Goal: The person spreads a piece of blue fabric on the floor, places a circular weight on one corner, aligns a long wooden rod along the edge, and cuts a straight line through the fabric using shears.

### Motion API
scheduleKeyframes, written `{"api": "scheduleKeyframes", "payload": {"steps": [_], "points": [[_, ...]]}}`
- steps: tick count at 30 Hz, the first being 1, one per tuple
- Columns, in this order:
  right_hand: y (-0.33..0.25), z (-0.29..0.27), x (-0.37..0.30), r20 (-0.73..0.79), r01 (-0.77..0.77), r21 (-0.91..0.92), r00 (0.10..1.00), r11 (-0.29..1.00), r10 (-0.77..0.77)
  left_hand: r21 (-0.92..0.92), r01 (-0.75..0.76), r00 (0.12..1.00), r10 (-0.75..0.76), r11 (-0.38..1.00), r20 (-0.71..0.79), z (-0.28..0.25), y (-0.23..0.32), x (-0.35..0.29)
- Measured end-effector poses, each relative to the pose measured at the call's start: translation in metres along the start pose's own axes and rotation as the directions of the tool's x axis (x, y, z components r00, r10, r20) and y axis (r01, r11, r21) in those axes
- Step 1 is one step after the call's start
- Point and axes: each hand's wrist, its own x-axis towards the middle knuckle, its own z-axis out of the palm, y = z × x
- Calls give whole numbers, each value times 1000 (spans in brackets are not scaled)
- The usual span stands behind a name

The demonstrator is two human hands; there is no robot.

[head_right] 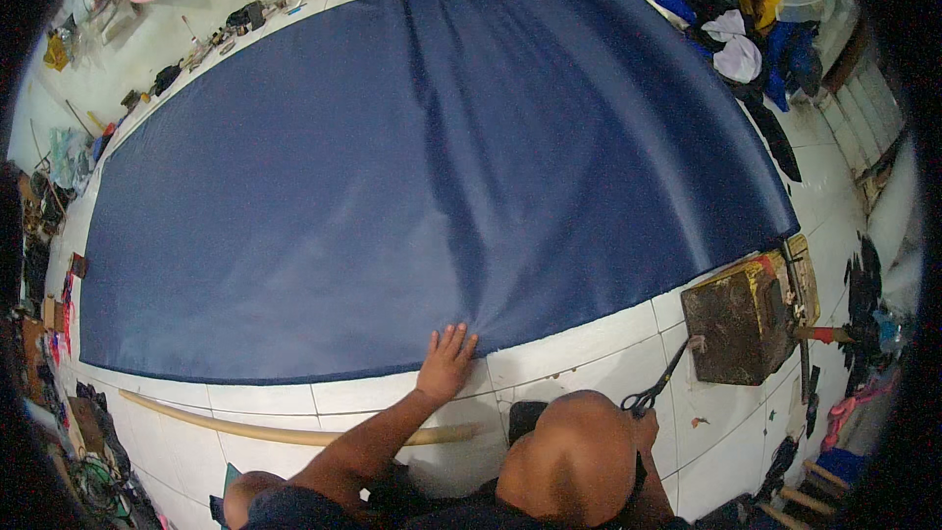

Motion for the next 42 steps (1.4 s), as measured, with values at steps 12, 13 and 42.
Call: {"api": "scheduleKeyframes", "payload": {"steps": [12,13,42], "points": [[-51,-22,-56,388,-11,472,901,882,-196,-81,77,995,-82,994,-59,-21,16,2],[-100,-50,-88,422,91,369,870,925,-253,-98,149,989,-149,984,10,-24,19,1],[-327,-160,-147,875,79,219,-456,972,-160,-243,54,967,-111,969,-228,-23,14,-5]]}}
